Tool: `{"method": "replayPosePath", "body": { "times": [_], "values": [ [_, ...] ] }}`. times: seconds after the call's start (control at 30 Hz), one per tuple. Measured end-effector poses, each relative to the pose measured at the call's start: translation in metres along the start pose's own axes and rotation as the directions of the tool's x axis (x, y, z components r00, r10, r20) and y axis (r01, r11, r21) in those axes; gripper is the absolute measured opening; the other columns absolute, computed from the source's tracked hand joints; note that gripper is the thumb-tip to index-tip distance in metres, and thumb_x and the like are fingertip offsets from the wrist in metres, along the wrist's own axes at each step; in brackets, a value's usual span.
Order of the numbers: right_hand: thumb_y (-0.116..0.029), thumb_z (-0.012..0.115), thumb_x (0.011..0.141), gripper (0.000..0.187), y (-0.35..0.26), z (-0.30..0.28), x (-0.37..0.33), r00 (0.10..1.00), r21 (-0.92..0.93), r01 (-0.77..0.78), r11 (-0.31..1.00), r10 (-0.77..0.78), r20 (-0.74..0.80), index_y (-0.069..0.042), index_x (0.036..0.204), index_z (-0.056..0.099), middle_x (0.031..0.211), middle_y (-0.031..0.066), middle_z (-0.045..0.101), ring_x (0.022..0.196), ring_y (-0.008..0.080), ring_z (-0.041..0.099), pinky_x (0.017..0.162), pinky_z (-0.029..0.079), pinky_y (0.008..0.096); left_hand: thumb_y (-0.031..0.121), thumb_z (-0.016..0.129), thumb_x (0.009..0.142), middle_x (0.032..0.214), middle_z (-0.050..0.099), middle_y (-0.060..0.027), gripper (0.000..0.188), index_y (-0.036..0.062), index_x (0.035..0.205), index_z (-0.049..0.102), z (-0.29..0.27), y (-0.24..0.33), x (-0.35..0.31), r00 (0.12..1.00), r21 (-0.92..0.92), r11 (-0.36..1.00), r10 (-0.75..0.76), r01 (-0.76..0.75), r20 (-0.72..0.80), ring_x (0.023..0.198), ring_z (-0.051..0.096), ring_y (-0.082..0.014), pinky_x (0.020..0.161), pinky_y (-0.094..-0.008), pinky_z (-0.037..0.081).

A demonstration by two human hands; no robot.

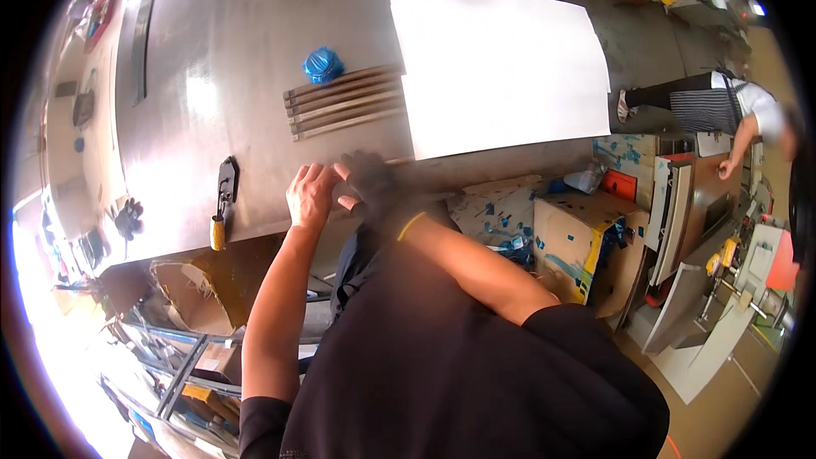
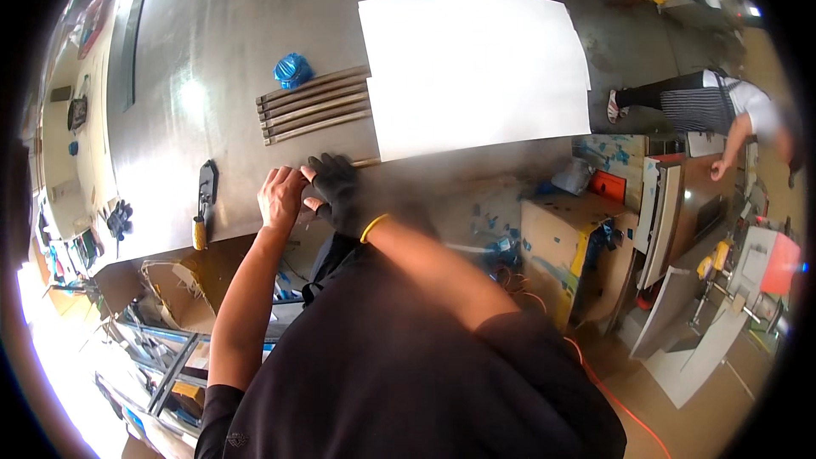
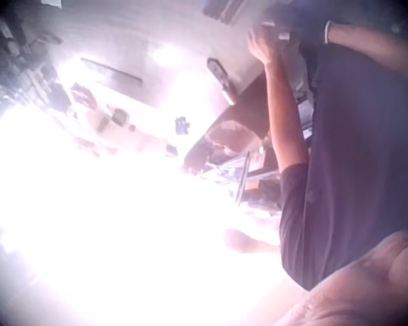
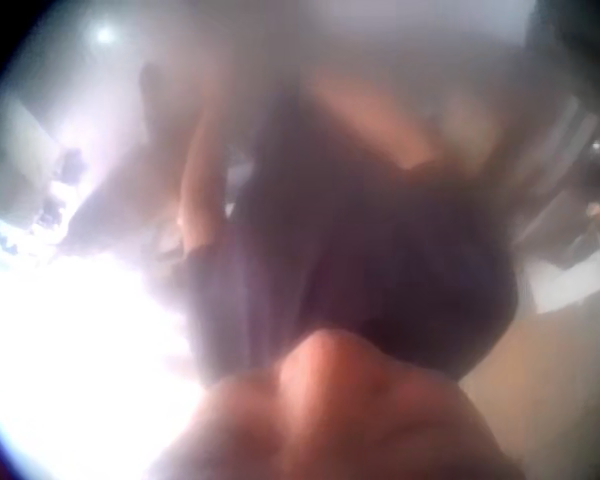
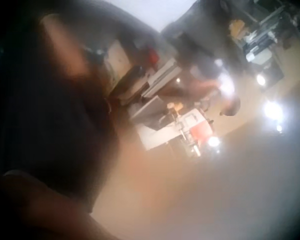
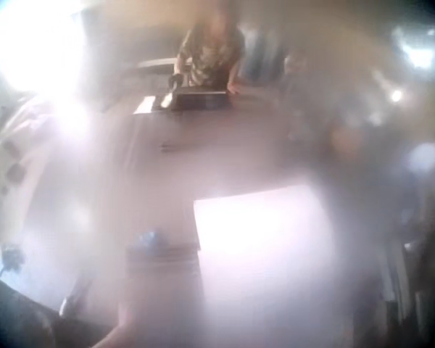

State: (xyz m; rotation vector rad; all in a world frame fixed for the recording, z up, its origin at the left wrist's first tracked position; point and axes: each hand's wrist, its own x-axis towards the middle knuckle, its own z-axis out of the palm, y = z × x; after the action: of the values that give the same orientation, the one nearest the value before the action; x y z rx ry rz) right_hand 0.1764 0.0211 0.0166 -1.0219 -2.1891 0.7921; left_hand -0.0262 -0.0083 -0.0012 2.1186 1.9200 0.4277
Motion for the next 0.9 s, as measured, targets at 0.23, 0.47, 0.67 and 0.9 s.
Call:
{"method": "replayPosePath", "body": {
  "times": [0.23, 0.47, 0.67, 0.9],
  "values": [
    [-0.016, 0.089, 0.073, 0.039, 0.055, -0.082, -0.011, 0.914, -0.309, -0.393, 0.866, 0.403, -0.032, -0.009, 0.104, 0.066, 0.099, 0.0141, 0.068, 0.095, 0.0379, 0.065, 0.083, 0.053, 0.0472, 0.017, 0.081, 0.080, 0.088, 0.064, -0.0038, 0.021, 0.0159, 0.099, 0.074, 0.011, 0.001, 0.001, 0.997, -0.018, 1.000, -0.002, 0.000, -0.080, 0.087, 0.065, -0.0295, 0.074, -0.0439, 0.057],
    [-0.031, 0.073, 0.092, 0.023, 0.102, -0.092, -0.011, 0.924, -0.121, -0.368, 0.922, 0.377, 0.059, -0.009, 0.100, 0.069, 0.095, 0.0168, 0.069, 0.090, 0.0399, 0.067, 0.077, 0.054, 0.0482, 0.016, 0.082, 0.079, 0.090, 0.065, -0.0034, 0.023, 0.0164, 0.101, 0.076, 0.004, 0.005, 0.004, 0.999, 0.038, 0.999, -0.013, 0.014, -0.044, 0.089, 0.066, -0.0287, 0.078, -0.0423, 0.057],
    [-0.035, 0.057, 0.106, 0.029, 0.263, -0.207, -0.077, 0.673, -0.114, -0.720, 0.684, 0.649, -0.355, -0.008, 0.101, 0.067, 0.089, 0.0115, 0.070, 0.082, 0.0309, 0.068, 0.073, 0.053, 0.0415, 0.016, 0.081, 0.082, 0.095, 0.068, -0.0057, 0.024, 0.0147, 0.105, 0.077, -0.007, 0.012, -0.002, 0.997, 0.061, 0.995, -0.080, 0.079, 0.010, 0.095, 0.066, -0.0296, 0.083, -0.0412, 0.057],
    [-0.042, 0.054, 0.108, 0.035, 0.363, -0.533, -0.236, 0.205, -0.039, -0.912, 0.408, 0.372, -0.905, -0.009, 0.111, 0.064, 0.097, 0.0088, 0.073, 0.086, 0.0264, 0.071, 0.077, 0.058, 0.0363, 0.011, 0.081, 0.084, 0.101, 0.070, -0.0078, 0.024, 0.0108, 0.108, 0.077, -0.005, 0.028, 0.006, 0.989, 0.041, 0.992, -0.126, 0.123, 0.079, 0.097, 0.066, -0.0317, 0.086, -0.0430, 0.055]
  ]
}}
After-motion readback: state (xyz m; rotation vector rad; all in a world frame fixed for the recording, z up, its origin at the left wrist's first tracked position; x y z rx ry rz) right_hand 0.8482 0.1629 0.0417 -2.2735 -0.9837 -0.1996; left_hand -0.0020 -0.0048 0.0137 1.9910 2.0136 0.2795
